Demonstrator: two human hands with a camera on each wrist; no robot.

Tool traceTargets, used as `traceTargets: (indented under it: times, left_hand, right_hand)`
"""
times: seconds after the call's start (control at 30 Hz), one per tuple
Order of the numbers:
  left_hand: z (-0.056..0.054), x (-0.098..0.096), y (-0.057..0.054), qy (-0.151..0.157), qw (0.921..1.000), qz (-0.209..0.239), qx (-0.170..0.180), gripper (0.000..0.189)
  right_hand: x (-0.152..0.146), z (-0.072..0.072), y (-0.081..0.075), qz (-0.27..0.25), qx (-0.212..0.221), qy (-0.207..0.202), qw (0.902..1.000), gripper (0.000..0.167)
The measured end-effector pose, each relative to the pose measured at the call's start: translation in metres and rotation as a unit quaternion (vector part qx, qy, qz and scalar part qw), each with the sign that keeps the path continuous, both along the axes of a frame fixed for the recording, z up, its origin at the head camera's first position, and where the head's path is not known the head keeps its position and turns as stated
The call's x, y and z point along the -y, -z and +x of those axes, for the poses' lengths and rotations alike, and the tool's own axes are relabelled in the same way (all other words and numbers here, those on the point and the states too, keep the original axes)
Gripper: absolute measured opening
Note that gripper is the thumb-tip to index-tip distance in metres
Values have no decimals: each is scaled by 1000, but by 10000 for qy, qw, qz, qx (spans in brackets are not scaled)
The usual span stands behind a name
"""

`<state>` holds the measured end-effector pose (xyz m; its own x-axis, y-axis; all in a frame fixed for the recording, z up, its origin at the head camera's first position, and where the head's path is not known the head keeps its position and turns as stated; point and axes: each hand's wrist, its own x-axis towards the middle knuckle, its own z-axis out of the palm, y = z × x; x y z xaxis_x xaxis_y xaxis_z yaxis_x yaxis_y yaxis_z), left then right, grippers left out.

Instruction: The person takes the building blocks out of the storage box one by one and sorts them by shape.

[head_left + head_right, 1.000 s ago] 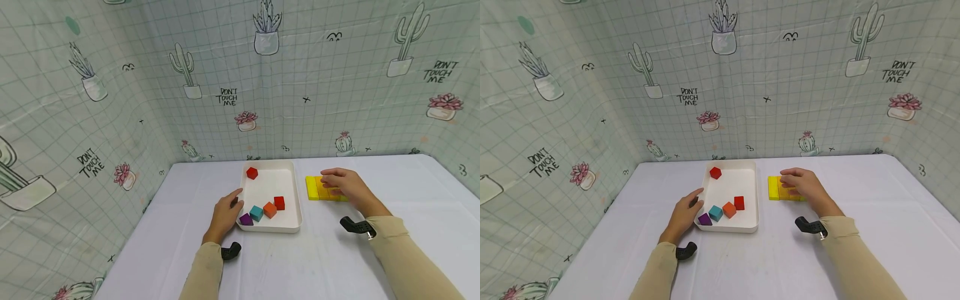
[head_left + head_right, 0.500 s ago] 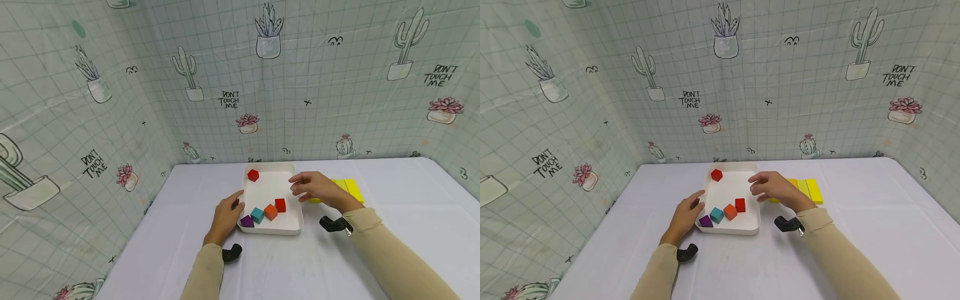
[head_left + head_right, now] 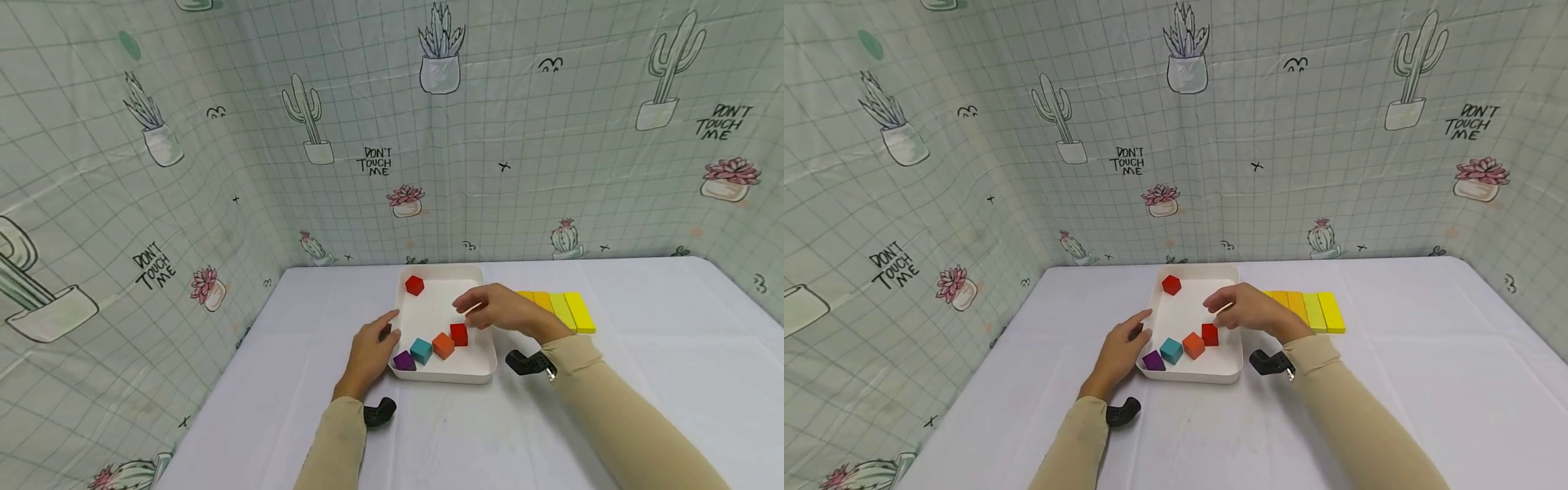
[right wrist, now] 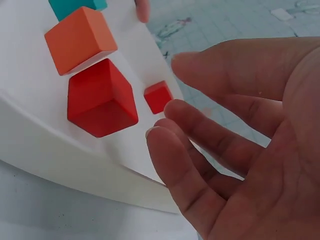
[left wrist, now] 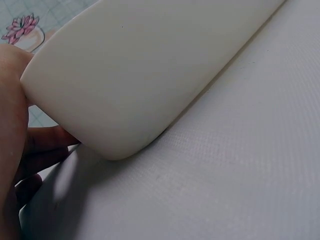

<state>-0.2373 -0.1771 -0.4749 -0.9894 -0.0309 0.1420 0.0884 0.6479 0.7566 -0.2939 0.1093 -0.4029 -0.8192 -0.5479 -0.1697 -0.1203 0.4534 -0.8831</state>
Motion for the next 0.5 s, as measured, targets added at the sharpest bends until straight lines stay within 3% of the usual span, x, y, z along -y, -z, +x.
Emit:
traceTargets:
  times: [0.5]
  left_hand:
    - [2,-1,-4,8,10000,11,0,43]
  right_hand:
    - [17,3,5,1199,-698,-161,9902,40]
